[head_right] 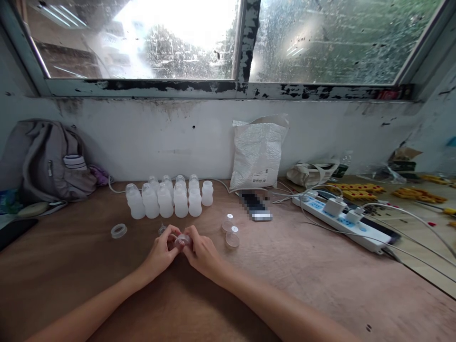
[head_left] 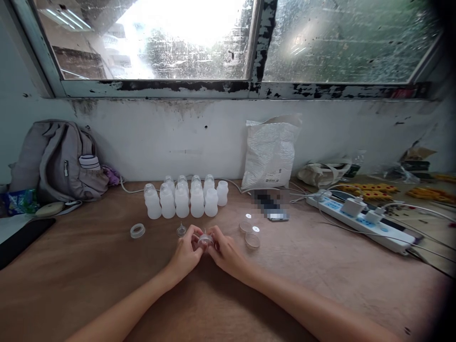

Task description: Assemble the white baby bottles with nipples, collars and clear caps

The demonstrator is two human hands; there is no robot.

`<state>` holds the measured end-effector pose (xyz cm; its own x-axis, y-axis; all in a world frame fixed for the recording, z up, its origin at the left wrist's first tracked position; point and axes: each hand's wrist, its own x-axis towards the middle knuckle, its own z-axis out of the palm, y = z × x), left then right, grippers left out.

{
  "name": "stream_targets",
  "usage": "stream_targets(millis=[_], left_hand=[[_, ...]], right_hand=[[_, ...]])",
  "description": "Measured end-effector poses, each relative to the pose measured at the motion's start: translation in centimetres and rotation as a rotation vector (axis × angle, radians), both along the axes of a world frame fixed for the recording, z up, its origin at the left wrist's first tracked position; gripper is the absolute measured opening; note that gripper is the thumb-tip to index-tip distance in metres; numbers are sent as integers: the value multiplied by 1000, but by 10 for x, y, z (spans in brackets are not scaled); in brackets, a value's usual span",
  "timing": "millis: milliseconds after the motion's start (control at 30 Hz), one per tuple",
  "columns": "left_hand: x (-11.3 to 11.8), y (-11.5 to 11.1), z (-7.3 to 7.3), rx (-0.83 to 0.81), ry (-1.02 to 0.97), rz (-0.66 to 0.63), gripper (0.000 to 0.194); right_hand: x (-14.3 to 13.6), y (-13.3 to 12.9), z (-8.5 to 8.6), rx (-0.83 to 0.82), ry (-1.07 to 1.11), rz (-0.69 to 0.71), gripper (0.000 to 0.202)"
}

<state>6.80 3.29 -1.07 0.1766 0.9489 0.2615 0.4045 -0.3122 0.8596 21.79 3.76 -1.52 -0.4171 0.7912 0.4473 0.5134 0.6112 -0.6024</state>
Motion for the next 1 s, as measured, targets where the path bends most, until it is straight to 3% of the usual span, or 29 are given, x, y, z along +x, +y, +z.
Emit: stream_targets(millis=[100, 233, 467, 633, 700, 800, 1000], left_hand=[[0, 0, 0, -27, -58, 3, 14], [0, -4, 4, -65, -114, -51, 11], [-1, -9, 8, 59, 46, -55, 8], [-1, -7, 7, 26, 50, -36, 5], [-1, -6, 7, 28, 43, -13, 5], [-1, -6, 6, 41, 45, 17, 12], [-2, -3, 2, 36, 57, 14, 4]], right_hand=[[0, 0, 4, -36, 57, -18, 23], [0, 0, 6, -23, 86, -16, 10], [1, 0, 5, -26, 96, 3, 7], [1, 0, 7, -32, 115, -2, 6], [2, -1, 10, -57, 146, 20, 1], [3, -3, 15, -96, 165, 94, 11], [7, -8, 16, -37, 113, 219, 17]])
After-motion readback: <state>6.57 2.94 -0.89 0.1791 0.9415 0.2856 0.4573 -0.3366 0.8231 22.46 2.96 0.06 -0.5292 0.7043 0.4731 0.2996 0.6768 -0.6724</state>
